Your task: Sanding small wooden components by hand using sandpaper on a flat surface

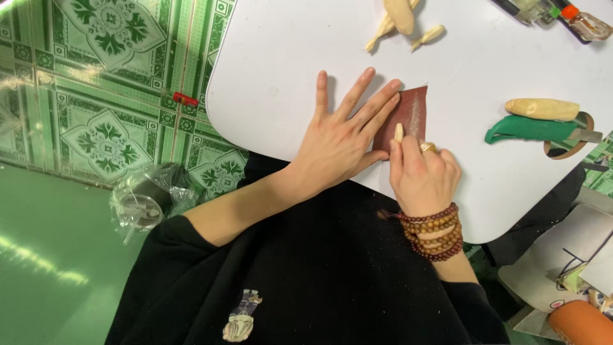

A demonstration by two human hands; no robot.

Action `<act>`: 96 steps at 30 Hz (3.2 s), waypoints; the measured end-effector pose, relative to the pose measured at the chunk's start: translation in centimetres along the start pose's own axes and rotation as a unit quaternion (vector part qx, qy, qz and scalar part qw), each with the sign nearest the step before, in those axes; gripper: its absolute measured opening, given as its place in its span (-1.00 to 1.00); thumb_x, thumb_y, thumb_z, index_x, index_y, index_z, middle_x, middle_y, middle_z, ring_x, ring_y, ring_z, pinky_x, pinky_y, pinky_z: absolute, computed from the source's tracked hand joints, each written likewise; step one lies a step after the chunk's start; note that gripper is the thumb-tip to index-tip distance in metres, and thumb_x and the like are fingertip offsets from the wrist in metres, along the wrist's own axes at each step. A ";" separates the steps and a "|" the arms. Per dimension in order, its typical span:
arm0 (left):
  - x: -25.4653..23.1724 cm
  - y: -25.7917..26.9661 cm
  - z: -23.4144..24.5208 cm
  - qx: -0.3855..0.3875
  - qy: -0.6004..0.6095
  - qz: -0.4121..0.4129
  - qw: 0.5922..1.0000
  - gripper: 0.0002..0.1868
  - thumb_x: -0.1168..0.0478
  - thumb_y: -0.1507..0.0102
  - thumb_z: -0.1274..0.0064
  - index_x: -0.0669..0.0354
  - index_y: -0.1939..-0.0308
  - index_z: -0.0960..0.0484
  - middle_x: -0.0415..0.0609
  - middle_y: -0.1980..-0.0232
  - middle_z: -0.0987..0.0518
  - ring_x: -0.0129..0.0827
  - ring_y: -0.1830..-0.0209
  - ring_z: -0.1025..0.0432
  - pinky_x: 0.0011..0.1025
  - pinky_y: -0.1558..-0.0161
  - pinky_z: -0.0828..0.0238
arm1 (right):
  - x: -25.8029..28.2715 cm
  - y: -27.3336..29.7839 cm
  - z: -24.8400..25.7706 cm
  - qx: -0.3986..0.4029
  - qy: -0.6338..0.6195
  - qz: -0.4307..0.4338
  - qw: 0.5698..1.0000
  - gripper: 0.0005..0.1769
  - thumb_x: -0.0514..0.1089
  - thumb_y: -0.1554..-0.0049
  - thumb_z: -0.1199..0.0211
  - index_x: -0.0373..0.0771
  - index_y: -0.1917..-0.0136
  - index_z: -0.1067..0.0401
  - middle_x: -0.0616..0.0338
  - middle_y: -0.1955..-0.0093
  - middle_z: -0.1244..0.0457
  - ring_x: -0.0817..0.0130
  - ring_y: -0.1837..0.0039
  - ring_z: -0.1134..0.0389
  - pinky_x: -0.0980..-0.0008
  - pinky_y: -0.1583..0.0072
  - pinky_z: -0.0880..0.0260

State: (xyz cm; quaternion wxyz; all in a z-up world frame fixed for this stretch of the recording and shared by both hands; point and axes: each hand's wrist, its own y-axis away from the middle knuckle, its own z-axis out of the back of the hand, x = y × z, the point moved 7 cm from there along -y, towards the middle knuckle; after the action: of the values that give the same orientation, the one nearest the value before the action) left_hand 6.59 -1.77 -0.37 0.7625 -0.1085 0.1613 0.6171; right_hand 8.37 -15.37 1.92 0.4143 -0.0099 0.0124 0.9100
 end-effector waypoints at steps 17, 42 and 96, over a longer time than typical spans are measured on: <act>-0.3 0.0 -1.0 -0.025 -0.009 -0.004 1.000 0.11 -0.46 -0.30 -0.31 0.03 -0.69 -0.19 -0.20 -0.70 0.04 0.05 -0.68 0.20 0.66 -0.39 0.38 | -0.7 -2.1 -0.3 -0.014 0.042 -0.008 0.999 -0.63 0.00 -0.45 -0.25 -0.12 0.18 -0.34 0.12 0.36 -0.21 0.08 0.39 -0.21 0.16 0.28 -0.21; -0.3 -0.2 -1.1 -0.022 -0.006 -0.008 1.000 0.10 -0.49 -0.35 -0.24 0.03 -0.70 -0.14 -0.19 -0.70 0.04 0.09 -0.67 0.20 0.66 -0.37 0.38 | -1.4 -1.3 -0.7 -0.009 0.003 -0.020 1.000 -0.65 0.00 -0.48 -0.18 -0.16 0.14 -0.36 0.03 0.37 -0.21 -0.04 0.37 -0.26 0.04 0.33 -0.19; -1.7 -1.8 0.4 0.139 -0.121 0.022 0.983 0.06 -0.69 -0.49 -0.07 -0.24 -0.71 0.07 -0.19 -0.71 0.19 0.15 -0.65 0.38 0.63 -0.40 0.46 | -2.7 -2.1 -1.3 0.027 0.010 -0.071 0.997 -0.59 0.15 -0.57 0.01 -0.03 0.01 -0.46 0.40 0.39 -0.21 0.41 0.36 -0.14 0.35 0.18 -0.22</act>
State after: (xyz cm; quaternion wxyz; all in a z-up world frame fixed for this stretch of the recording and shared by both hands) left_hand 8.10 -3.56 0.55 0.7706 0.0779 0.1542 0.6135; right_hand 11.76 -16.07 0.65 0.4777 -0.0090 0.0404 0.8775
